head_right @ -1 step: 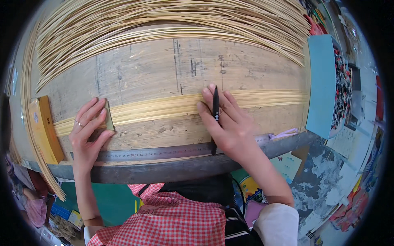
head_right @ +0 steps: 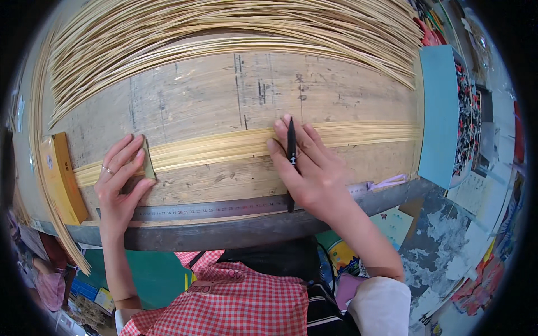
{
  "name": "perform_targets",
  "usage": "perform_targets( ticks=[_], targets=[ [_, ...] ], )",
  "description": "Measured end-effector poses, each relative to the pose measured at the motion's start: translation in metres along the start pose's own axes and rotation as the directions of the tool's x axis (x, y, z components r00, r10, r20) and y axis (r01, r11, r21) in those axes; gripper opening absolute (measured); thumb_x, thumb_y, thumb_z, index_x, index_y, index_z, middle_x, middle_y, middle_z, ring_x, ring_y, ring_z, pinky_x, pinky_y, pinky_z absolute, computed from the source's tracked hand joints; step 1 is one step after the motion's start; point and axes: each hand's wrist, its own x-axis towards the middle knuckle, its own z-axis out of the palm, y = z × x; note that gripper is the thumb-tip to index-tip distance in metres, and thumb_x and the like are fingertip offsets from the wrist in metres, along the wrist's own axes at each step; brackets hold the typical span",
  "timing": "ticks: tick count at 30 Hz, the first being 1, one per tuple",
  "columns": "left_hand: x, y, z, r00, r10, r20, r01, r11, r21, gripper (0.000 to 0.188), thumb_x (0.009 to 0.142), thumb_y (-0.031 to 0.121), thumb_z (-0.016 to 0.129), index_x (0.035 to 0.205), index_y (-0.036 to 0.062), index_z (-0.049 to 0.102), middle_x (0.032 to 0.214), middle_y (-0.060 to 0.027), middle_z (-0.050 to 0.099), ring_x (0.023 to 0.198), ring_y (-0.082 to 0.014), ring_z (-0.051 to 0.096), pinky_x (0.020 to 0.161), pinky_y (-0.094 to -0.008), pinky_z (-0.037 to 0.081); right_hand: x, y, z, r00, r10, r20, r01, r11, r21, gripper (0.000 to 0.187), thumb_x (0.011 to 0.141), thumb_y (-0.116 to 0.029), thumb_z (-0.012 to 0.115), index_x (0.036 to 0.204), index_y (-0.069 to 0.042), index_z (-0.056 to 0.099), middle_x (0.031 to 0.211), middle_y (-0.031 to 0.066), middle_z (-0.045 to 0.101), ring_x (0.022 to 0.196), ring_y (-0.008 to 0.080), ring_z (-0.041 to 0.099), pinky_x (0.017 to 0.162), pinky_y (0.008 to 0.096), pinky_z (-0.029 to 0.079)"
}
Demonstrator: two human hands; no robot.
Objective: The person measures and marks a bundle of thin bamboo sticks using a metal ruler and a black marker. They align the ruler along the sticks, make marks at specific intervals, and occasionally use a small rectangular block as a guide. The person works methodically, marking multiple sticks in a repetitive sequence.
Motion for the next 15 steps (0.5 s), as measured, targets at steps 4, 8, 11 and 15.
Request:
perform_targets(
  ticks=[4, 8, 11, 15],
  targets=[
    [0.003, 0.009, 0.002, 1.000, -0.008, 0.006, 0.008, 0.999, 0.050, 0.055, 0.073, 0.006, 0.084, 0.127, 0.0059, 0.071, 0.139, -0.0126, 0.066, 0.138, -0.0366, 0.054, 0.114, -0.0481, 0.043, -0.002, 0.005, -0.003, 0.998, -0.052, 0.044, 0.053, 0.998, -0.042, 0.032, 0.087, -0.006, 0.062, 0.117, 0.004, 0.069, 0.137, 0.0247, 0.063, 0.134, 0.0412, 0.057, 0.105, 0.0505, 0.053],
    [0.014, 0.033, 0.024, 0.995, 0.083, 0.054, -0.088, 0.991, 0.102, 0.054, 0.075, 0.009, 0.084, 0.127, 0.0081, 0.071, 0.141, -0.0118, 0.064, 0.137, -0.0344, 0.054, 0.115, -0.0513, 0.041, -0.002, 0.009, -0.003, 0.995, -0.086, 0.043, 0.089, 0.994, -0.059, 0.033, 0.086, -0.007, 0.063, 0.117, 0.004, 0.069, 0.136, 0.0247, 0.063, 0.134, 0.0408, 0.057, 0.104, 0.0490, 0.054],
    [0.034, 0.069, 0.052, 0.987, 0.148, 0.061, -0.153, 0.984, 0.087, 0.049, 0.078, 0.014, 0.083, 0.125, 0.0086, 0.071, 0.141, -0.0120, 0.064, 0.135, -0.0338, 0.056, 0.114, -0.0535, 0.042, 0.001, 0.008, -0.002, 0.994, -0.111, 0.027, 0.112, 0.992, -0.059, 0.033, 0.086, -0.007, 0.062, 0.117, 0.003, 0.069, 0.136, 0.0249, 0.064, 0.134, 0.0404, 0.057, 0.104, 0.0482, 0.055],
    [0.057, 0.088, 0.079, 0.974, 0.226, 0.029, -0.227, 0.973, 0.032, 0.048, 0.077, 0.012, 0.084, 0.123, 0.0059, 0.071, 0.139, -0.0124, 0.064, 0.133, -0.0349, 0.057, 0.110, -0.0512, 0.046, -0.002, 0.011, 0.003, 0.994, -0.105, -0.025, 0.104, 0.994, -0.030, 0.033, 0.085, -0.007, 0.062, 0.116, 0.003, 0.070, 0.135, 0.0249, 0.064, 0.134, 0.0398, 0.057, 0.104, 0.0479, 0.055]
  ],
)
